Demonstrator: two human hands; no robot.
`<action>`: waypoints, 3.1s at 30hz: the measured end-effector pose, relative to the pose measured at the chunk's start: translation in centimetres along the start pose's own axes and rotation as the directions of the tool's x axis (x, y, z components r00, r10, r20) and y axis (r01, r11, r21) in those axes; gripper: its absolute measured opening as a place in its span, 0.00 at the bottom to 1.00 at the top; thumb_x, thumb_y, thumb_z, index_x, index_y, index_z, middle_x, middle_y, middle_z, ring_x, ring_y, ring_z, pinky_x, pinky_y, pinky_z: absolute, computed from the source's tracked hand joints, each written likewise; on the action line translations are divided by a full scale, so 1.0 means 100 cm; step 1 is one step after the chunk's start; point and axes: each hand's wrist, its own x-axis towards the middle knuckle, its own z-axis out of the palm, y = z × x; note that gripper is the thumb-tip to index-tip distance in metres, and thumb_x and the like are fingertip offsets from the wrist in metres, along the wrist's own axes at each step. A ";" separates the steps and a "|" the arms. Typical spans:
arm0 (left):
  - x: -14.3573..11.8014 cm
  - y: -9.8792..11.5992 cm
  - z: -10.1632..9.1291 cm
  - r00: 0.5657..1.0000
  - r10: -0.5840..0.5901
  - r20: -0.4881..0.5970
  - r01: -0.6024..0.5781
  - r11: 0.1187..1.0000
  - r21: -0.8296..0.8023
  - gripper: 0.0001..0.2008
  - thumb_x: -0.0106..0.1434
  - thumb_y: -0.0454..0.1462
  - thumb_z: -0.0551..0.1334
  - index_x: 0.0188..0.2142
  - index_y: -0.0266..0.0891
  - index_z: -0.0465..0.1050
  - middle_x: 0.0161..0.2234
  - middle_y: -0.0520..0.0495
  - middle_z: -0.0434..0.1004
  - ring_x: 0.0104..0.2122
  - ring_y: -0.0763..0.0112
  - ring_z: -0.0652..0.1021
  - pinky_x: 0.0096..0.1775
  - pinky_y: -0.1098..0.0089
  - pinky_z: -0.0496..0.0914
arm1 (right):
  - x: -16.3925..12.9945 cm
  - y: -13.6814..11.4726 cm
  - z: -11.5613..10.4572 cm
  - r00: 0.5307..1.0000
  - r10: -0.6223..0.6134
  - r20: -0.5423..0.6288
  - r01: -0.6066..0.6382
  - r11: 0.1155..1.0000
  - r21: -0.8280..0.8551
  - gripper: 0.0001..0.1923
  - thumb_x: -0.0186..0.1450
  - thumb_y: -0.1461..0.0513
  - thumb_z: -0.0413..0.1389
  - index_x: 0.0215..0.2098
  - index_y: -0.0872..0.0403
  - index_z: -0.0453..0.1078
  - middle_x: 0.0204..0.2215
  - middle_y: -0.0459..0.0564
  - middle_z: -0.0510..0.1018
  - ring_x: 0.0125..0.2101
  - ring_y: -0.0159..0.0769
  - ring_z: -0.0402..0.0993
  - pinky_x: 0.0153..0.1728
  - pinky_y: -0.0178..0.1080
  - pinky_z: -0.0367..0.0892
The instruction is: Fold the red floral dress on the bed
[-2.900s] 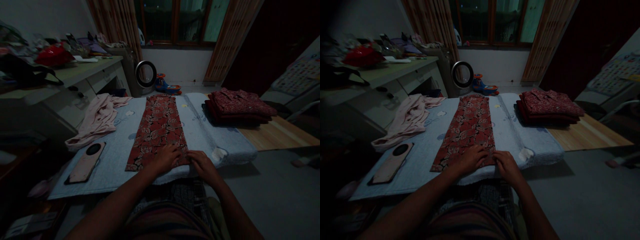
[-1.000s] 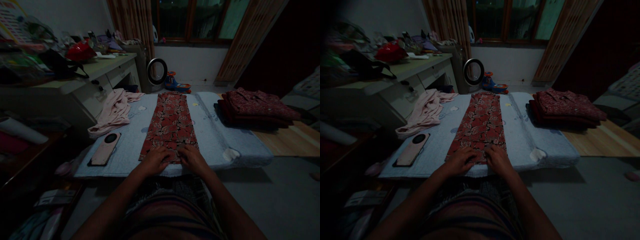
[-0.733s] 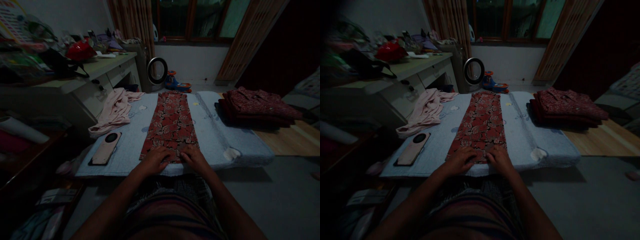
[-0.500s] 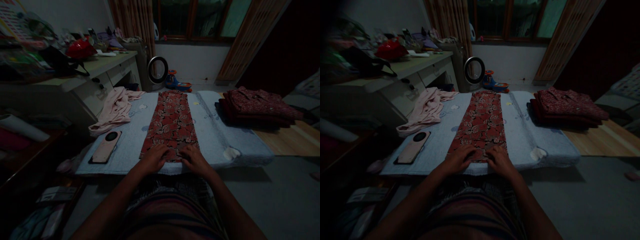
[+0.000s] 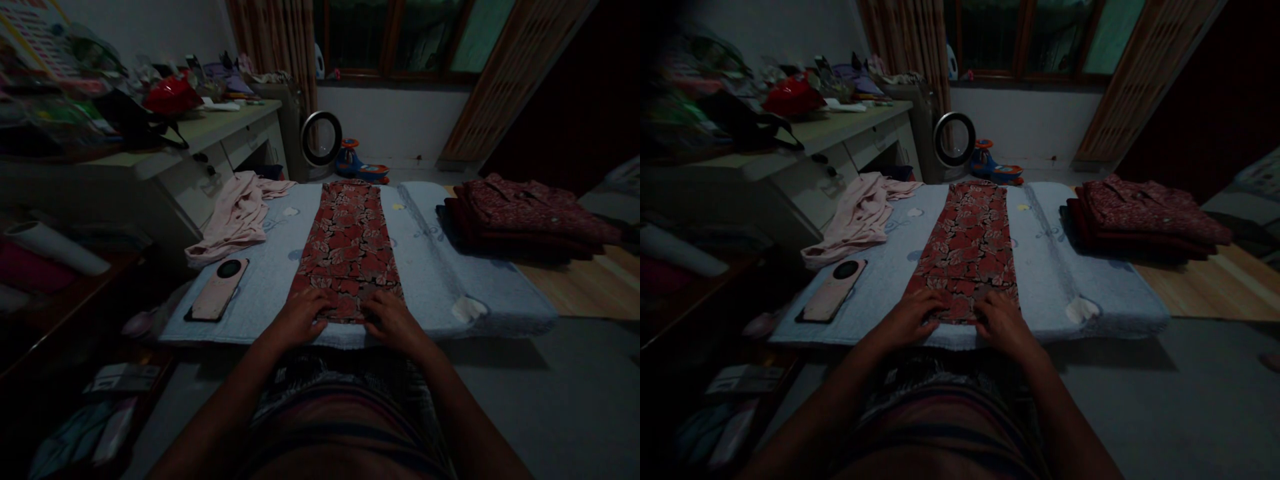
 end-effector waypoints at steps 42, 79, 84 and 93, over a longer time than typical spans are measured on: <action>0.025 0.013 0.034 0.990 0.037 -0.137 -0.018 0.991 0.134 0.16 0.62 0.29 0.64 0.49 0.42 0.74 0.40 0.47 0.76 0.43 0.62 0.75 0.45 0.63 0.70 | 0.023 -0.009 0.037 0.964 -0.108 -0.243 0.066 0.982 -0.178 0.10 0.67 0.56 0.61 0.45 0.50 0.75 0.37 0.52 0.74 0.39 0.42 0.67 0.40 0.41 0.60; 0.024 -0.050 -0.045 0.990 -0.119 -0.073 0.101 0.972 -0.213 0.23 0.55 0.26 0.57 0.48 0.42 0.77 0.49 0.47 0.80 0.48 0.63 0.78 0.52 0.64 0.70 | 0.081 0.019 -0.022 0.989 -0.132 -0.069 0.124 0.986 -0.112 0.08 0.70 0.64 0.53 0.45 0.51 0.73 0.42 0.50 0.79 0.40 0.37 0.74 0.38 0.36 0.65; 0.029 -0.054 -0.059 0.999 0.039 -0.012 -0.041 0.960 -0.278 0.23 0.56 0.29 0.58 0.52 0.40 0.74 0.56 0.46 0.76 0.55 0.62 0.75 0.57 0.62 0.68 | 0.086 0.020 -0.036 0.985 -0.156 -0.076 0.148 0.983 -0.107 0.09 0.71 0.64 0.52 0.46 0.51 0.72 0.43 0.50 0.78 0.41 0.38 0.74 0.41 0.38 0.66; 0.014 -0.081 -0.021 0.995 -0.038 -0.097 0.026 0.992 -0.125 0.29 0.52 0.22 0.55 0.52 0.42 0.74 0.55 0.46 0.77 0.56 0.64 0.74 0.59 0.57 0.67 | 0.061 0.021 0.006 0.991 -0.130 -0.021 0.126 0.983 -0.130 0.10 0.70 0.64 0.52 0.48 0.50 0.71 0.46 0.51 0.75 0.37 0.35 0.73 0.34 0.35 0.65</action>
